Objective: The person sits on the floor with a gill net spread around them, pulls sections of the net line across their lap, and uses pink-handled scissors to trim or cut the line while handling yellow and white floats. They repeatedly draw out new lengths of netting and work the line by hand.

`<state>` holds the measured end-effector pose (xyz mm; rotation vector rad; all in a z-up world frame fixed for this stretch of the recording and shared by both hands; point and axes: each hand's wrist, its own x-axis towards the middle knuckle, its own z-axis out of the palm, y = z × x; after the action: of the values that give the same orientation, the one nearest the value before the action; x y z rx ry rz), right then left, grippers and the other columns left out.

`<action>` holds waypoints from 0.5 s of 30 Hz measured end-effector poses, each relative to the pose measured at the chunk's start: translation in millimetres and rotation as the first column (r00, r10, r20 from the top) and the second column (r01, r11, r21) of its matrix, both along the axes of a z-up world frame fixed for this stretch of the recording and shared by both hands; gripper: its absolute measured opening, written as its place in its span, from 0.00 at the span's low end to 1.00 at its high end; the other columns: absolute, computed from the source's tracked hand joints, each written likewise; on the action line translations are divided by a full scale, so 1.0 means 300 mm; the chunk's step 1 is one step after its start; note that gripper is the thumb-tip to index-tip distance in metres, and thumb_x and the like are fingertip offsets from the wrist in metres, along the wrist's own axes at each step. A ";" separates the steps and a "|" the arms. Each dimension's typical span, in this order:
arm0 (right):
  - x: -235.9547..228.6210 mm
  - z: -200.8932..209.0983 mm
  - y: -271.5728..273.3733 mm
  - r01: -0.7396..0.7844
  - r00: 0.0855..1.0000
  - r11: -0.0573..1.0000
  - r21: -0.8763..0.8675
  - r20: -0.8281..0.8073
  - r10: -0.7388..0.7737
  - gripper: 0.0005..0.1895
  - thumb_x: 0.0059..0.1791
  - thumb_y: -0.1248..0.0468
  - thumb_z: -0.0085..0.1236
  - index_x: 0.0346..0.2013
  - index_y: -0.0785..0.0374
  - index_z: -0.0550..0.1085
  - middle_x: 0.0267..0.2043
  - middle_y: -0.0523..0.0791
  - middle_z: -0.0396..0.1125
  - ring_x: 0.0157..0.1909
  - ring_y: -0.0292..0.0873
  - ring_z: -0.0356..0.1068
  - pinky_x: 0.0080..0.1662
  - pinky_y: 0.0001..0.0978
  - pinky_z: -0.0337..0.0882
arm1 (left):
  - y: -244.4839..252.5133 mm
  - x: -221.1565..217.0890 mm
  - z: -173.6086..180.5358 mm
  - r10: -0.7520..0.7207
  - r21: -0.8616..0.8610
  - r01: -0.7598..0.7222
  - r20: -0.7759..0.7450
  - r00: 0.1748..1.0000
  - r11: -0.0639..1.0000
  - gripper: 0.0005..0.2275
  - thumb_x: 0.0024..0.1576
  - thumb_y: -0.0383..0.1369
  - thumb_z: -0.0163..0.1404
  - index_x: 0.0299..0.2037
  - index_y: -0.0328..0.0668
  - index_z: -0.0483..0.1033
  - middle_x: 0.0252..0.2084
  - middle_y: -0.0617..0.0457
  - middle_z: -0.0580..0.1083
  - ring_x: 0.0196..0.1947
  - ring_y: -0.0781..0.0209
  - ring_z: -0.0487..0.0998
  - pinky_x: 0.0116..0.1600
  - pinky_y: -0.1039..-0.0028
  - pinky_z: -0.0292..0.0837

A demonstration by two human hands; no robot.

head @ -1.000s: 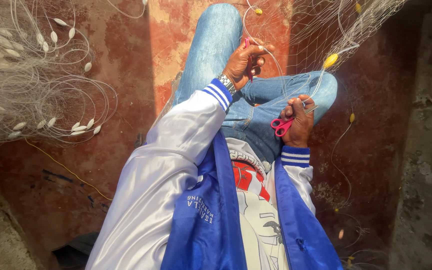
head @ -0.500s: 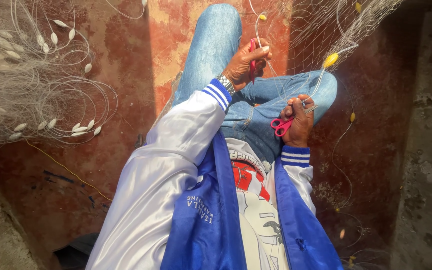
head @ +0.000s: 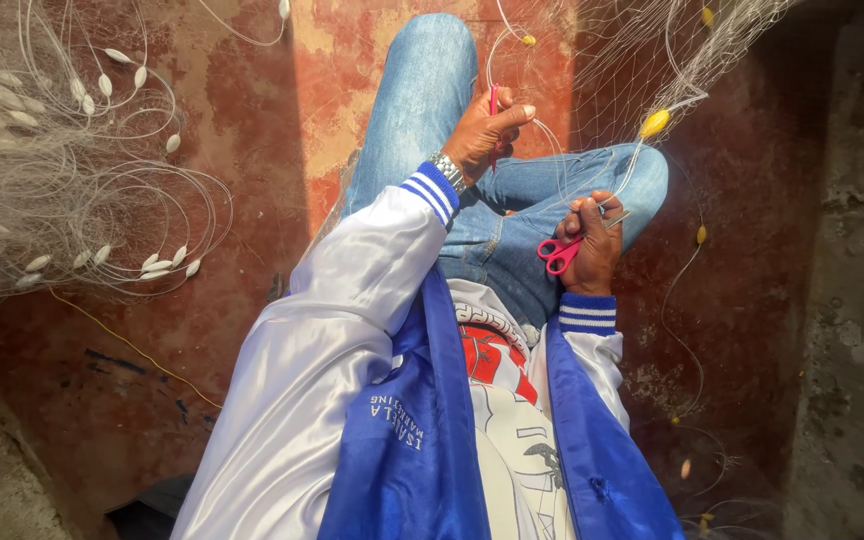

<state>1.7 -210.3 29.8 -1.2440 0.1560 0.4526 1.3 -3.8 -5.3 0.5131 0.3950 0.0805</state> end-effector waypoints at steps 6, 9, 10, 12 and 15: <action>0.000 -0.004 -0.003 0.002 1.000 1.000 0.004 0.000 -0.002 0.06 0.48 0.68 0.49 0.35 0.54 0.63 0.29 0.44 0.61 0.20 0.30 0.55 0.22 0.17 0.55 | -0.004 -0.001 0.007 -0.023 0.012 0.023 -0.020 1.000 1.000 0.14 0.47 0.31 0.53 0.26 0.54 0.55 0.27 0.56 0.68 0.14 0.74 0.60 0.16 0.85 0.48; -0.001 -0.003 -0.004 0.008 1.000 1.000 0.005 -0.008 -0.008 0.06 0.48 0.68 0.49 0.35 0.53 0.63 0.29 0.44 0.61 0.20 0.30 0.55 0.23 0.17 0.55 | -0.004 -0.009 0.031 -0.045 0.029 0.045 -0.013 0.999 0.999 0.15 0.47 0.32 0.54 0.27 0.55 0.54 0.27 0.56 0.68 0.15 0.75 0.60 0.16 0.87 0.47; -0.001 -0.002 -0.003 0.007 1.000 1.000 0.005 -0.011 -0.007 0.06 0.48 0.68 0.49 0.35 0.53 0.63 0.29 0.44 0.60 0.20 0.30 0.55 0.23 0.17 0.55 | -0.003 -0.011 0.038 -0.056 0.038 0.056 0.003 0.998 0.998 0.16 0.47 0.33 0.54 0.27 0.54 0.53 0.27 0.55 0.68 0.15 0.75 0.59 0.15 0.88 0.47; -0.001 -0.001 -0.002 0.007 1.000 1.000 0.004 -0.013 -0.007 0.06 0.48 0.68 0.49 0.35 0.53 0.63 0.29 0.44 0.60 0.20 0.30 0.55 0.23 0.17 0.56 | -0.001 -0.016 0.049 -0.067 0.046 0.066 0.018 0.998 0.997 0.17 0.47 0.33 0.54 0.28 0.54 0.52 0.27 0.54 0.68 0.14 0.76 0.58 0.13 0.89 0.46; 0.001 -0.002 -0.001 0.001 1.000 1.000 0.012 -0.007 -0.001 0.06 0.48 0.68 0.48 0.35 0.53 0.63 0.28 0.44 0.60 0.20 0.30 0.55 0.23 0.18 0.55 | 0.003 -0.018 0.051 -0.085 0.053 0.083 0.021 0.996 0.995 0.17 0.47 0.34 0.54 0.28 0.54 0.52 0.27 0.51 0.70 0.14 0.74 0.59 0.15 0.87 0.46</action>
<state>2.1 -210.7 29.4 -1.2304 0.1594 0.4568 -4.0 -3.0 10.1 0.5795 0.3484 0.0158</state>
